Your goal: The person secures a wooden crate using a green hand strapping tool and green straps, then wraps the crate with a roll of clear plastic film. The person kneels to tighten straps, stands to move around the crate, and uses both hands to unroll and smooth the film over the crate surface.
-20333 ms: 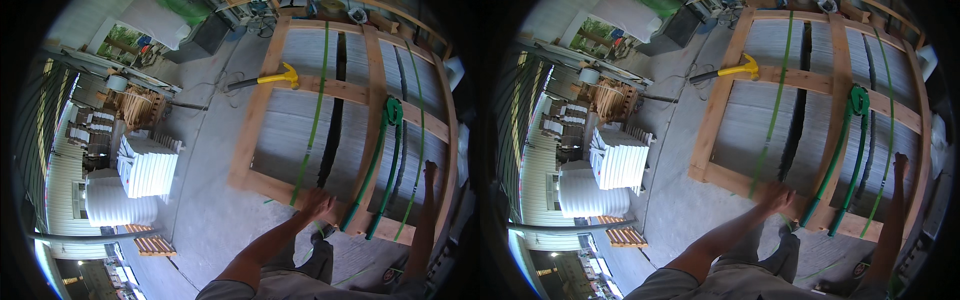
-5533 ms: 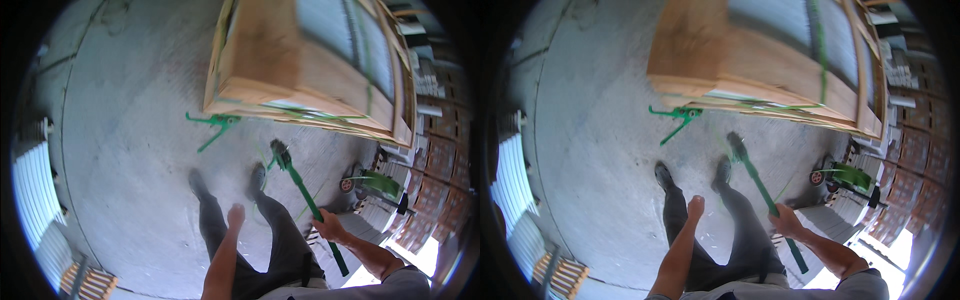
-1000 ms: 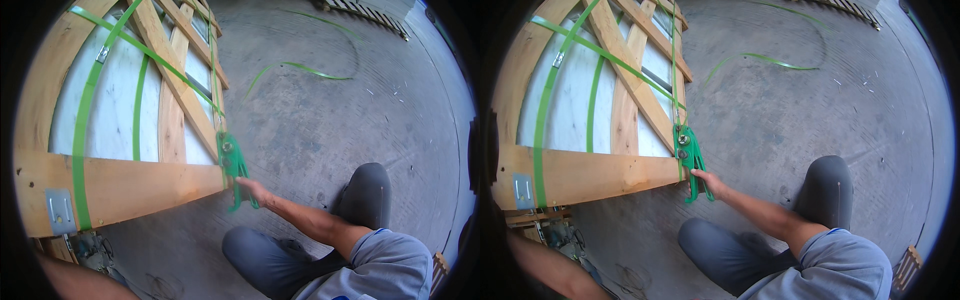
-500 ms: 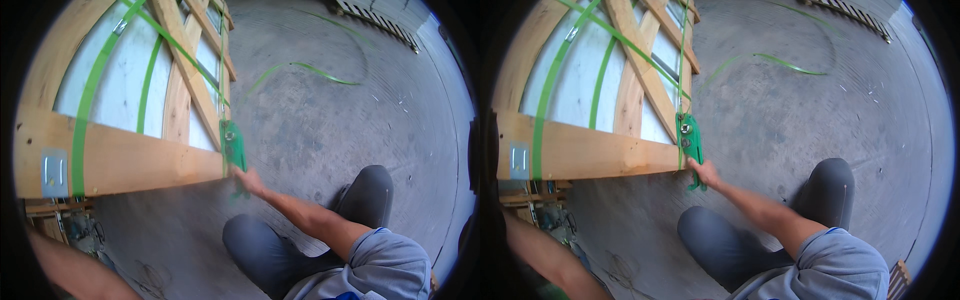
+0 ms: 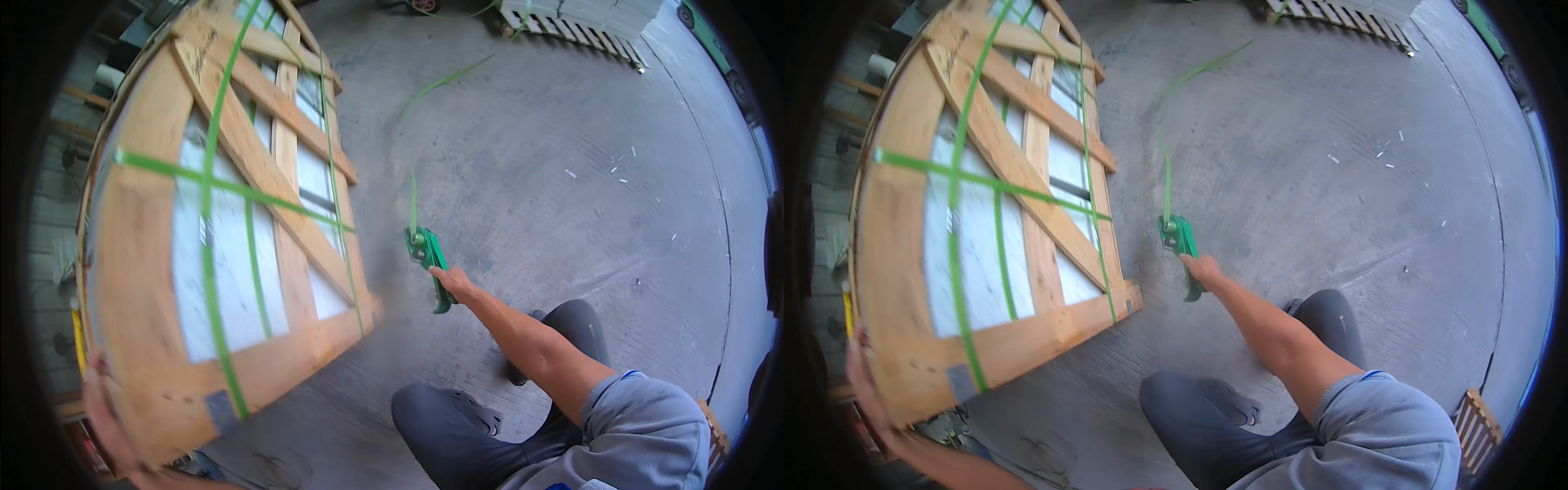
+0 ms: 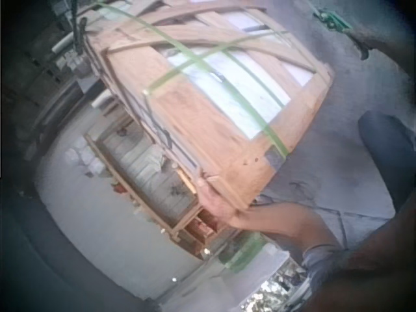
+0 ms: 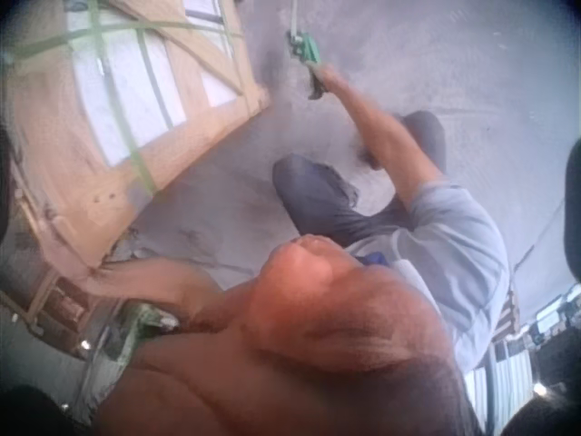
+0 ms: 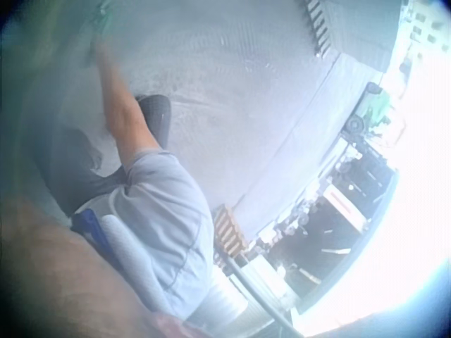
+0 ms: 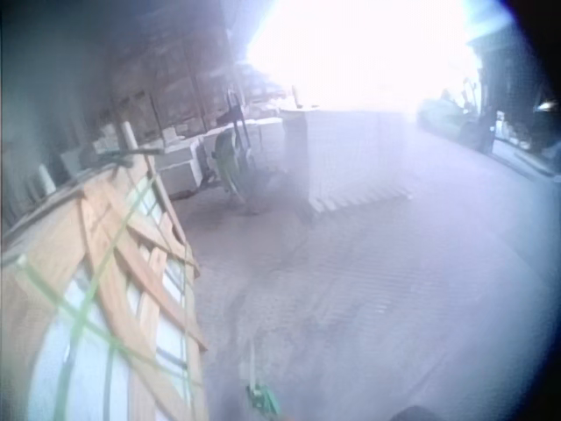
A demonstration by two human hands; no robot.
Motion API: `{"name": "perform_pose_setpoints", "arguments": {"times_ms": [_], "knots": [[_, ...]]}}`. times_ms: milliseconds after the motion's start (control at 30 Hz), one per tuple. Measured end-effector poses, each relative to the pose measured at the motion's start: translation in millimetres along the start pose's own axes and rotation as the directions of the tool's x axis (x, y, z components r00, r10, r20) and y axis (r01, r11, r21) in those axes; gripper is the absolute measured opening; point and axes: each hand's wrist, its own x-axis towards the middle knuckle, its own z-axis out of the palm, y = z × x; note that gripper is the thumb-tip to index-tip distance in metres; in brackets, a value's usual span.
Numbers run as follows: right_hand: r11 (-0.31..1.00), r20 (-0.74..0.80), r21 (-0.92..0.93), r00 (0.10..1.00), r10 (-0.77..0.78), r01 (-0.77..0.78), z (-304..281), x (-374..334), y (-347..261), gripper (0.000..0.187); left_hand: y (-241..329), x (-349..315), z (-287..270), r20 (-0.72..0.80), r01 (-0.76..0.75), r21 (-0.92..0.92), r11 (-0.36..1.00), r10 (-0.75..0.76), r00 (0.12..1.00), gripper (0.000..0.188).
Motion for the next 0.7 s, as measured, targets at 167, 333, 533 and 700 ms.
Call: {"name": "perform_pose_setpoints", "arguments": {"times_ms": [167, 333, 533, 700], "knots": [[0.994, -0.017, -0.094, 0.998, 0.060, -0.061, -102.3, -111.6, -81.8, 0.055, 6.7, -1.8, -1.4, 0.064, -0.192, 0.478, 0.857, 0.184, 0.981, 0.036], [0.962, -0.219, -0.260, 0.976, 0.023, -0.081, -226.8, -229.4, -119.6, 0.059, 32.4, -6.7, 6.9, 0.166, -0.233, 0.580, 0.780, 0.168, 0.972, 0.030], [0.966, -0.303, -0.223, 0.951, 0.061, -0.133, -330.1, -382.4, -163.3, 0.055, 59.6, 0.0, 11.2, 0.238, -0.450, 0.575, 0.684, 0.386, 0.891, 0.026], [0.980, -0.277, -0.164, 0.959, 0.060, -0.109, -357.5, -448.6, -210.0, 0.046, 63.3, -0.1, 6.9, 0.245, -0.422, 0.600, 0.680, 0.346, 0.906, 0.027]]}}
